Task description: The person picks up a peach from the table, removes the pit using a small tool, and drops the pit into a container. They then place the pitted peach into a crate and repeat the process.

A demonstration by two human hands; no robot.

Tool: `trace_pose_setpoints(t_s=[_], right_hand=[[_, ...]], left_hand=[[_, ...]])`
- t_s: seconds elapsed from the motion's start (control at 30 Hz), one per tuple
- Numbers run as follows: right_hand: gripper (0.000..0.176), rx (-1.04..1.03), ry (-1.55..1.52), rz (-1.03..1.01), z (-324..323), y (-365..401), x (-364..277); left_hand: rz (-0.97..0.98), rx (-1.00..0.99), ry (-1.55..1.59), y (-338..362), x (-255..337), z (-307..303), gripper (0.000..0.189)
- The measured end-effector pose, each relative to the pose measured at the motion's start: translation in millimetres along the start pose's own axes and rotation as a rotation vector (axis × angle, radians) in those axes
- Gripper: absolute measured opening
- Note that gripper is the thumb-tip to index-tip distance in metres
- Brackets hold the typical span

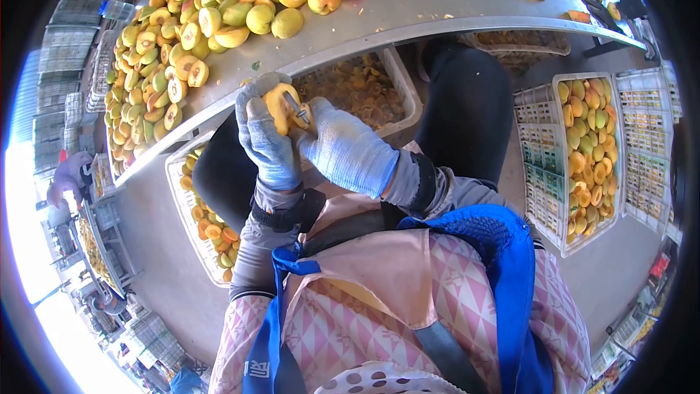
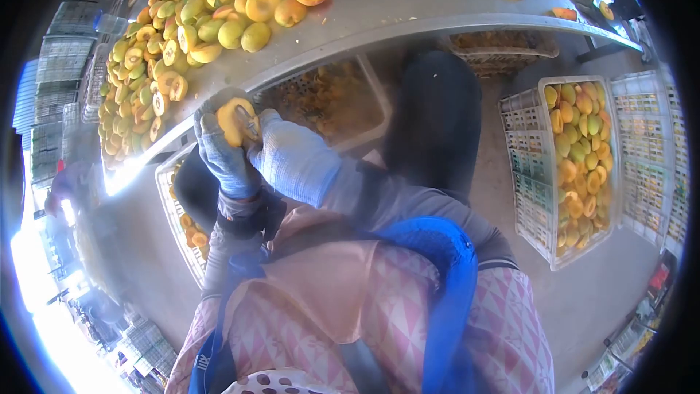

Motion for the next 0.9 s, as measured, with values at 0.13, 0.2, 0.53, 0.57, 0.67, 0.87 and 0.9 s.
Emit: trace_pose_setpoints(t_s=[0.13,0.2,0.53,0.57,0.67,0.87,0.9], right_hand=[[0.033,-0.012,0.084,-0.024,-2.8,3.7,-6.4],[0.034,-0.057,0.142,-0.036,-5.0,4.8,-8.2],[0.027,-0.172,0.192,-0.073,-8.5,9.4,-9.5],[0.029,-0.135,0.143,-0.09,-5.5,8.7,-6.4],[0.036,-0.063,0.046,-0.117,4.0,8.7,1.8],[0.037,-0.168,0.184,-0.065,-3.4,9.7,-1.9],[0.037,-0.169,0.181,-0.064,-2.8,10.0,-1.1]], left_hand=[[-0.016,-0.011,-0.044,-1.3,5.6,2.7,0.038],[-0.095,-0.038,0.029,-2.1,1.5,-0.3,0.036],[-0.422,-0.003,0.106,-3.8,1.1,0.7,0.052],[-0.342,-0.014,0.041,-3.5,-1.2,-0.5,0.053],[-0.264,-0.002,0.065,0.3,-1.8,2.7,0.054],[-0.429,0.032,0.132,-1.9,-11.4,3.3,0.055],[-0.49,0.054,0.171,-1.3,-17.0,2.0,0.055]])
Point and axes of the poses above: each hand's wrist, its own y-axis away from the middle knuckle, its own z-axis out of the palm, x = y × z, the point moved 4 cm from there along -y, towards the middle knuckle, and after that the axes turned 2 degrees about z, right-handed, at the moved point
